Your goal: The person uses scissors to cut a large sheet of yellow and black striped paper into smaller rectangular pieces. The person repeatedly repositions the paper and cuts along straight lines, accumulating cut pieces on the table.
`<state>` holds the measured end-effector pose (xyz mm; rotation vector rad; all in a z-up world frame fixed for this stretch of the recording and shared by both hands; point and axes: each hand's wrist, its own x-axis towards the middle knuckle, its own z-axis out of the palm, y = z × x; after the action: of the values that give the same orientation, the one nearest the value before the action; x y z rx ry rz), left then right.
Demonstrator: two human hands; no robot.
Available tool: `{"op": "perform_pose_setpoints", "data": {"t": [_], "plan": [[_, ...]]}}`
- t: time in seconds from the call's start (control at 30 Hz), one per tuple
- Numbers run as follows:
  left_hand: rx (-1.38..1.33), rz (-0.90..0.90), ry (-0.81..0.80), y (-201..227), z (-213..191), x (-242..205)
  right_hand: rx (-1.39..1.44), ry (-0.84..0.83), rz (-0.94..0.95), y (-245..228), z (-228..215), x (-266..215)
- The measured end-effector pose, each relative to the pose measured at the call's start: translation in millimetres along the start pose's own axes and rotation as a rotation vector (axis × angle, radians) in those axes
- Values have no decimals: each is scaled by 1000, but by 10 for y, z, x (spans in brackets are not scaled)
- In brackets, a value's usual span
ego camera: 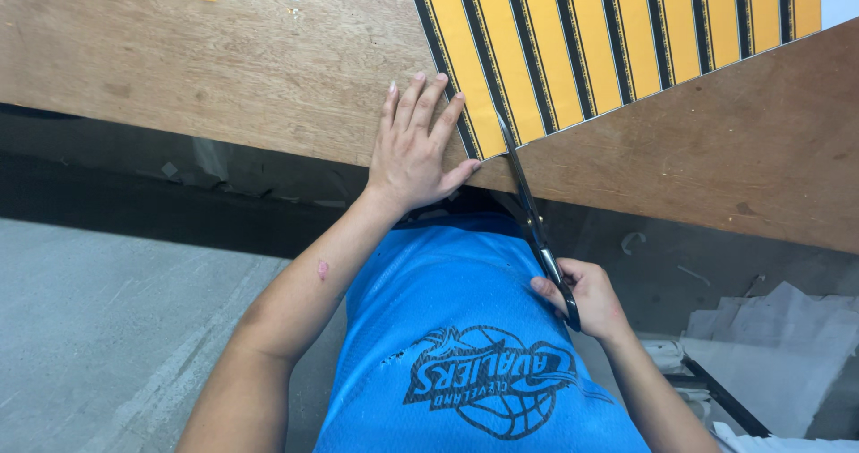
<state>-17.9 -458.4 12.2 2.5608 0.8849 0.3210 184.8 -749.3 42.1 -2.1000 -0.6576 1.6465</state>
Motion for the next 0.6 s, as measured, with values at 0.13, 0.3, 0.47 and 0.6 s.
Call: {"op": "perform_pose_setpoints", "data": {"t": [0.13,0.3,0.47,0.6], "plan": [[-11,-17,-30,17,-12,-3,30,-74,-68,36,-33,2],[-5,-31,-42,13,-27,22,194,-188,-221,-68,-62,156],[38,-30,-73,16,-14,24,133,-149,-218,-287,-30,393],[47,-31,-79,19,-9,26,124,-123,-212,-386,-28,430]]}}
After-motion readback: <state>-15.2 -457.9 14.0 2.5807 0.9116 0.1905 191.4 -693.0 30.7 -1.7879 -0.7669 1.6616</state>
